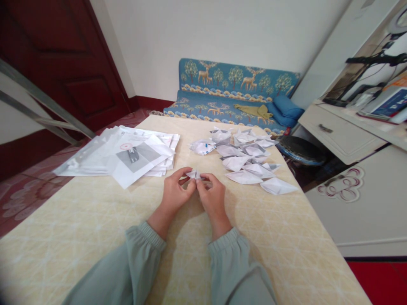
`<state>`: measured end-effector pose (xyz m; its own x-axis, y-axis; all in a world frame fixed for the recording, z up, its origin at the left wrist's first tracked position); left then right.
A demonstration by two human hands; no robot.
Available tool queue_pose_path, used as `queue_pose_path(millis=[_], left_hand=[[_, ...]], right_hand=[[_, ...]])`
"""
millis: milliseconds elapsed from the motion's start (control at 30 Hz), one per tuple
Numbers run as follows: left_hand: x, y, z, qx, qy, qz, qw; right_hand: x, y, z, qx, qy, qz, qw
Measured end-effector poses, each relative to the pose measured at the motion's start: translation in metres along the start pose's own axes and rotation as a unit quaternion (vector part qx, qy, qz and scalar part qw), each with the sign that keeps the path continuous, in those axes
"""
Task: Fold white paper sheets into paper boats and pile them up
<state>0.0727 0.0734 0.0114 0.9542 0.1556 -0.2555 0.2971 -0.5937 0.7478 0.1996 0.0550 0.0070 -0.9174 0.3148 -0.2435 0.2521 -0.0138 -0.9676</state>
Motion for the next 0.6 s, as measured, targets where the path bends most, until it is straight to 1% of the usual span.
queue_pose_path(millis=[133, 333, 467, 600], left_hand=[[0.0006, -0.0005, 0.0005, 0.017, -0.006, -0.015, 1.0], [-0.0023, -0.0002, 0.0003, 0.017, -0.004, -0.019, 1.0], [-0.0025, 0.0011, 0.0004, 0.035, -0.015, -0.024, 0.999], [-0.0019, 0.0023, 0.001, 0.052, -0.025, -0.034, 0.998]], right_hand=[[0.0003, 0.0006, 0.0007, 0.0, 0.007, 0.009, 1.0], [-0.0015, 0.0039, -0.0006, 0.011, 0.034, -0.01, 0.999], [-0.0017, 0.0012, -0.0003, 0.013, 0.02, -0.035, 0.999], [-0.0018, 0.0002, 0.0001, 0.011, 0.018, -0.034, 0.999]])
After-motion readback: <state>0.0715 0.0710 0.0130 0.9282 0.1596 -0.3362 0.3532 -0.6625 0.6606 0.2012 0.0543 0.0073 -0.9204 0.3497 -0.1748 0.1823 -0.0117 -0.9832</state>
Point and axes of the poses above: each hand's wrist, its own z-axis away from the middle knuckle, its own x-axis out of the palm, y = z × x, the point moved 3 cm from there along -z, towards the middle knuckle, and after that the axes turned 10 degrees about x, right-handed, at the moved point
